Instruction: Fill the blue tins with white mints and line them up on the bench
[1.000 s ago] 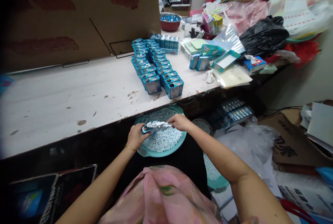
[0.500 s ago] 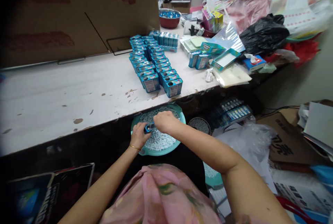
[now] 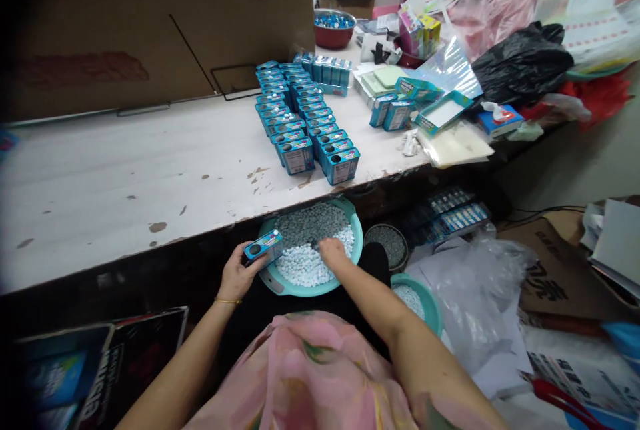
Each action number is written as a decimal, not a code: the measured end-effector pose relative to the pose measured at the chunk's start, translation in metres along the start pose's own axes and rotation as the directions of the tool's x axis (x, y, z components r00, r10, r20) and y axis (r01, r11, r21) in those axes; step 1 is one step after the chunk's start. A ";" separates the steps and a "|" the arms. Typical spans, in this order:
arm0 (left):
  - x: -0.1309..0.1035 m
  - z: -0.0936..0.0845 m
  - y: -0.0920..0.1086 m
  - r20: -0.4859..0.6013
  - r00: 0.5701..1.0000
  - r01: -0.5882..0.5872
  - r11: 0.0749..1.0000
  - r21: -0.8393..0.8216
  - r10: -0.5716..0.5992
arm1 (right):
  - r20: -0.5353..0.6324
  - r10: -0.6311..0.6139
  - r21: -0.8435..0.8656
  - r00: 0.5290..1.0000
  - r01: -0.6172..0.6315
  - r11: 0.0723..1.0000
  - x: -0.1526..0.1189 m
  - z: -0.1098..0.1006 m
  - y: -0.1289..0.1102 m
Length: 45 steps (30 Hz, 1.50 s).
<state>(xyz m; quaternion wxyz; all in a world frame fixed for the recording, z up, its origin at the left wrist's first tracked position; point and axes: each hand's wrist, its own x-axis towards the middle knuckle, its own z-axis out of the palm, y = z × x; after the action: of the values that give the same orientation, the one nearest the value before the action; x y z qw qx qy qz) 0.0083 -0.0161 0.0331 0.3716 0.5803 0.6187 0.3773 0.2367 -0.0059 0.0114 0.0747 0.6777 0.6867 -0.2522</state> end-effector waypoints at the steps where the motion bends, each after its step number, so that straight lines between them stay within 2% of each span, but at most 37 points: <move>1: 0.000 0.001 0.000 -0.005 1.000 0.014 1.000 -0.014 -0.014 | -0.001 0.006 0.043 1.000 -0.006 0.999 0.003 0.010 -0.008; 4: 0.001 0.004 0.000 -0.030 0.998 0.045 0.998 -0.041 -0.046 | -0.009 0.014 0.182 1.000 -0.012 0.983 0.011 0.028 -0.016; 8: 0.003 -0.001 -0.002 -0.069 0.996 0.054 0.997 -0.055 -0.058 | 0.008 -0.025 0.357 1.000 0.021 0.934 0.017 0.022 0.002; 11: 0.004 -0.004 -0.001 -0.103 0.994 0.017 0.998 -0.062 -0.024 | 0.013 -0.043 0.434 0.999 0.033 0.900 0.010 -0.002 0.019; 15: 0.004 0.006 0.008 -0.055 0.998 -0.029 0.999 0.032 0.031 | -0.043 -0.132 0.484 0.990 0.136 0.865 -0.014 -0.053 0.027; 17: 0.004 0.016 0.013 -0.007 0.998 -0.058 0.989 0.135 0.060 | -0.082 -0.223 0.393 0.971 0.237 0.889 -0.029 -0.080 0.022; 19: 0.004 0.026 0.016 0.042 0.995 -0.100 0.971 0.217 0.094 | -0.078 -0.279 0.189 0.957 0.289 0.938 -0.042 -0.104 0.009; 22: 0.003 0.039 0.016 0.085 0.985 -0.170 0.943 0.286 0.151 | -0.023 -0.250 -0.148 0.968 0.244 0.959 -0.057 -0.127 -0.017; 24: 0.002 0.044 0.015 0.103 0.976 -0.215 0.923 0.319 0.191 | 0.013 -0.226 -0.282 0.974 0.221 0.934 -0.062 -0.133 -0.036; 27: 0.001 0.048 0.014 0.126 0.968 -0.246 0.909 0.337 0.216 | 0.038 -0.268 -0.355 0.963 0.264 0.897 -0.067 -0.137 -0.059; 29: 0.001 0.048 0.015 0.130 0.970 -0.239 0.913 0.329 0.207 | 0.043 -0.298 -0.372 0.954 0.292 0.881 -0.070 -0.141 -0.066; 31: 0.000 0.044 0.015 0.116 0.977 -0.208 0.928 0.308 0.181 | 0.053 -0.292 -0.383 0.955 0.290 0.877 -0.072 -0.146 -0.061; 33: -0.001 0.037 0.013 0.083 0.986 -0.161 0.951 0.263 0.144 | 0.049 -0.248 -0.388 0.967 0.248 0.888 -0.070 -0.148 -0.042; 36: -0.002 0.024 0.005 0.015 0.995 -0.101 0.985 0.137 0.100 | 0.018 -0.143 -0.349 0.990 0.140 0.927 -0.057 -0.131 -0.003; 39: -0.001 0.018 -0.002 -0.052 0.997 -0.050 0.999 -0.013 0.049 | 0.043 -0.021 -0.182 0.999 0.028 0.983 -0.034 -0.082 0.019; 42: 0.001 0.020 -0.004 -0.078 0.997 0.000 0.995 -0.101 -0.008 | 0.070 -0.013 -0.084 0.997 0.019 0.996 -0.013 -0.023 0.006; 45: 0.003 0.022 -0.003 -0.087 0.995 0.031 0.990 -0.134 -0.043 | 0.067 -0.049 0.022 0.997 0.048 0.999 0.000 0.016 -0.019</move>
<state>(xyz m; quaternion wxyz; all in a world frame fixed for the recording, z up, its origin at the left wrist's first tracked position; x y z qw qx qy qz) 0.0263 -0.0123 0.0209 0.3880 0.5251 0.6191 0.4364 0.2148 -0.0127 0.0020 0.0850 0.6525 0.6975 -0.2838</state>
